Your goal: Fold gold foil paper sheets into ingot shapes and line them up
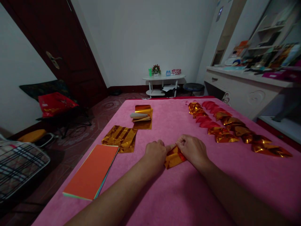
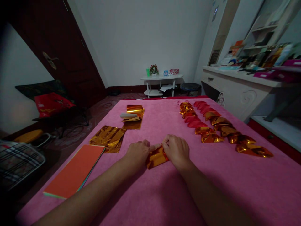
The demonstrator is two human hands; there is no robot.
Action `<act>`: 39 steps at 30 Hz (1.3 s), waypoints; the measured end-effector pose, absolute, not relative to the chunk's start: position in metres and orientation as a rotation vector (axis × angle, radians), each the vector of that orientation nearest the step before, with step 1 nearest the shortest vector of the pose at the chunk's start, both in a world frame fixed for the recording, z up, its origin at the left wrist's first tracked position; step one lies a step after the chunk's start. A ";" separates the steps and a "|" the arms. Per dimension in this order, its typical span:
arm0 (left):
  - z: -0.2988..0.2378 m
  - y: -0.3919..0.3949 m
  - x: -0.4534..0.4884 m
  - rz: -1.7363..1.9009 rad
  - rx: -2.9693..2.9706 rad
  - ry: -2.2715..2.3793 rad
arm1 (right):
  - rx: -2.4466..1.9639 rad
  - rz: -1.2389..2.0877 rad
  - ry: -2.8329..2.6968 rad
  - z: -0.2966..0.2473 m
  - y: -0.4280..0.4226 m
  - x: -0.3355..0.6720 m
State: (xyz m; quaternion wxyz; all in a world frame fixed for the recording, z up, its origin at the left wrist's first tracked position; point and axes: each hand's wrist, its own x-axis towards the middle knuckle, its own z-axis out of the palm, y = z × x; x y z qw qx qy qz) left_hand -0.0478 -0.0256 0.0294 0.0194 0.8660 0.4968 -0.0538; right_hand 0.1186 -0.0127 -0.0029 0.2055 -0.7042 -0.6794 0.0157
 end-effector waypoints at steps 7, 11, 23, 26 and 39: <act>0.012 -0.036 -0.057 0.109 2.677 1.612 | -1.969 0.064 -1.876 -0.004 -0.010 0.119; 0.007 -0.039 -0.060 0.149 2.692 1.633 | -1.978 0.110 -1.867 -0.006 -0.009 0.121; 0.005 -0.039 -0.066 0.212 2.862 1.459 | -1.475 -0.377 -2.466 0.005 -0.024 0.112; 0.004 -0.038 -0.067 0.218 2.869 1.462 | -1.411 -0.387 -2.586 0.007 -0.029 0.110; 0.001 -0.039 -0.064 0.221 2.827 1.487 | -1.837 -0.451 -2.501 0.032 -0.037 0.103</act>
